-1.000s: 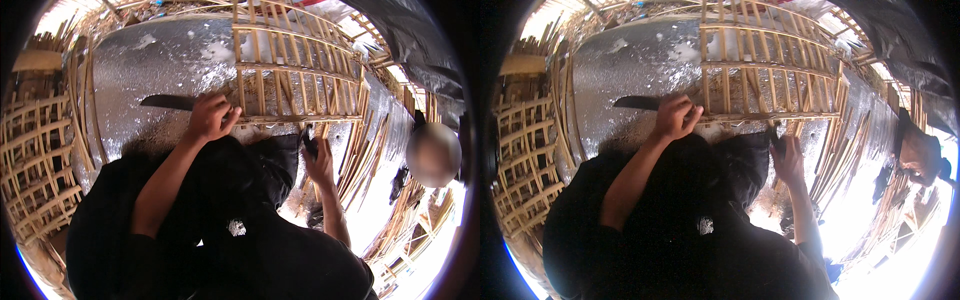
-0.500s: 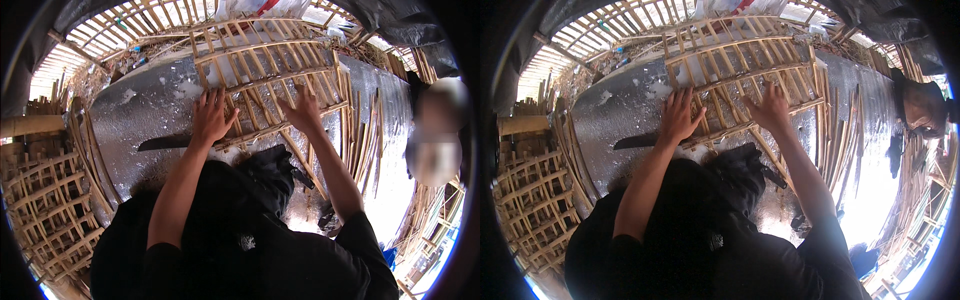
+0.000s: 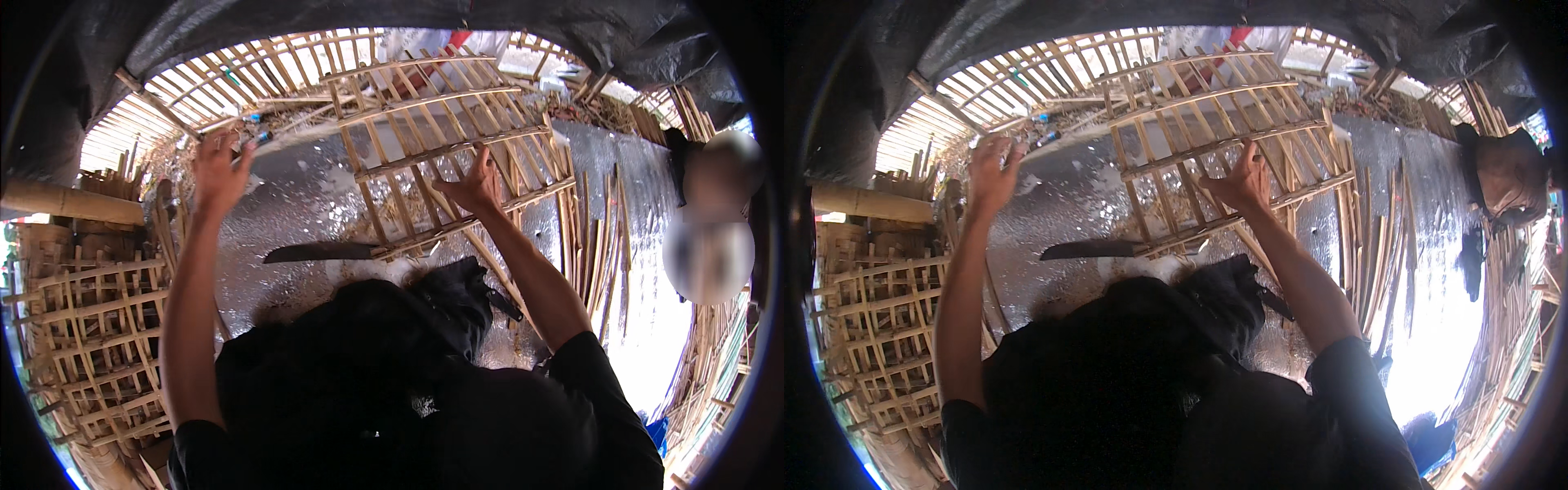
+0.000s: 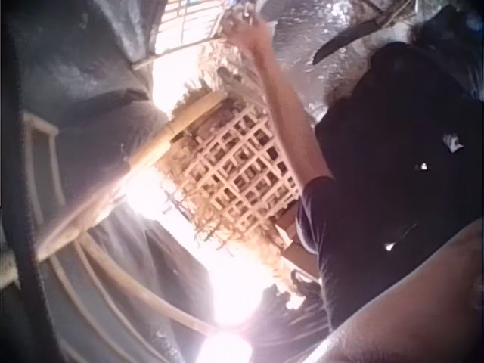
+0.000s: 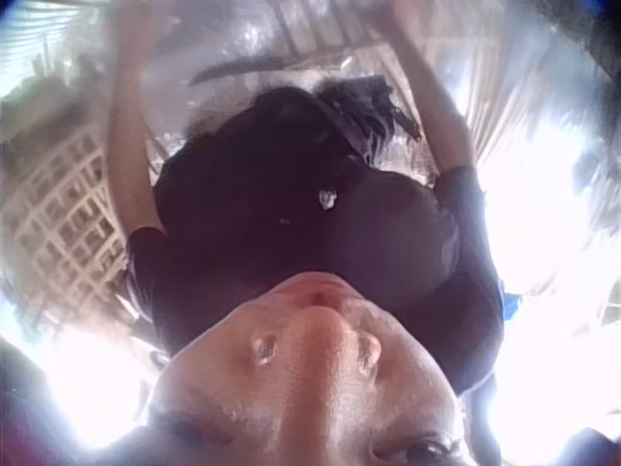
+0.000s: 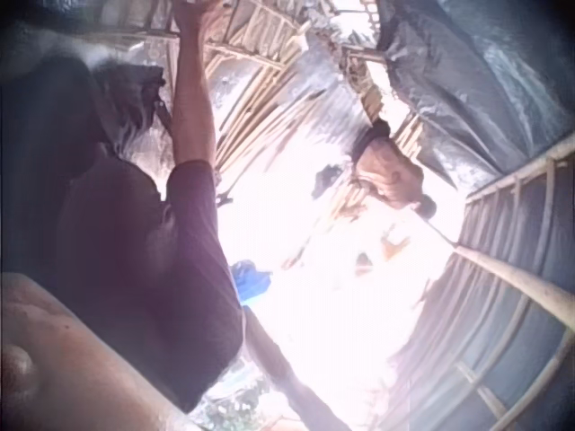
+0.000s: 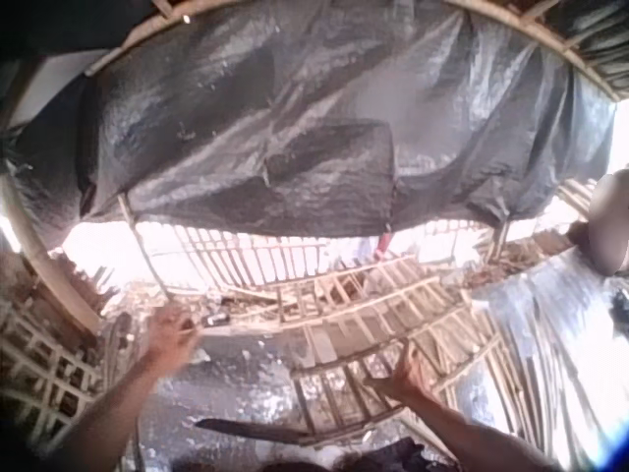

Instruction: The person assembles a bamboo grid structure by positioning wooden slats and hammering them together, then gathers a bundle of long bamboo strips and aligns them by hand.

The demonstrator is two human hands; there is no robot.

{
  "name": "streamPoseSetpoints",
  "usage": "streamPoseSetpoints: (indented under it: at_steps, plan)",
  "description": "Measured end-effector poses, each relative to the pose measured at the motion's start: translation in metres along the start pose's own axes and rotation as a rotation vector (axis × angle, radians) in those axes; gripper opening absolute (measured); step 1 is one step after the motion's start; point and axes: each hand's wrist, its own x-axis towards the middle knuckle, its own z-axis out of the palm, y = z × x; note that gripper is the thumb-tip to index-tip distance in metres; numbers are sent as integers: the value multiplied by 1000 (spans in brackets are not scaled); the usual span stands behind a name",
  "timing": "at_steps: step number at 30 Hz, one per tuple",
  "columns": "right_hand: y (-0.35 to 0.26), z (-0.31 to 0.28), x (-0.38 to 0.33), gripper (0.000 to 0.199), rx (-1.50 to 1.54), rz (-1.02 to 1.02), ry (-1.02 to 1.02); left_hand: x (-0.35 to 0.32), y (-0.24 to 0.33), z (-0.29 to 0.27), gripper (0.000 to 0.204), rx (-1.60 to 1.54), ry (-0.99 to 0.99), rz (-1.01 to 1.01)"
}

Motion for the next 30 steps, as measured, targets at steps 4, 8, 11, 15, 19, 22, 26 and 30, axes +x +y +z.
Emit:
streamPoseSetpoints:
  at_steps: [4, 8, 11, 15, 19, 22, 26, 30]
  plan:
    - [-63, -63, 17, 121, 146, -146, 107, 50, -54, -79, 53, -401, 84, -390]
    - [-174, -138, 19, 109, 524, -94, -127, 69, -87, -121, 45, -600, 83, -564]
    - [-220, -182, 14, 81, 765, -166, -359, 86, -64, -108, 39, -1192, 127, -488]
    - [-261, -204, -44, 78, 1196, -230, -628, 102, 33, -165, 60, -1230, 100, -495]
    - [-294, -188, -91, 103, 1585, -202, -890, 114, 48, -185, 81, -1123, -46, -529]
    - [-301, -179, -111, 114, 1590, -284, -1085, 114, 41, -182, 83, -1079, 63, -615]
    - [-310, -167, -115, 114, 1554, -297, -1010, 116, 37, -171, 82, -1251, 37, -693]
    - [-318, -148, -110, 108, 1535, -375, -1011, 110, 41, -178, 75, -1373, -119, -739]
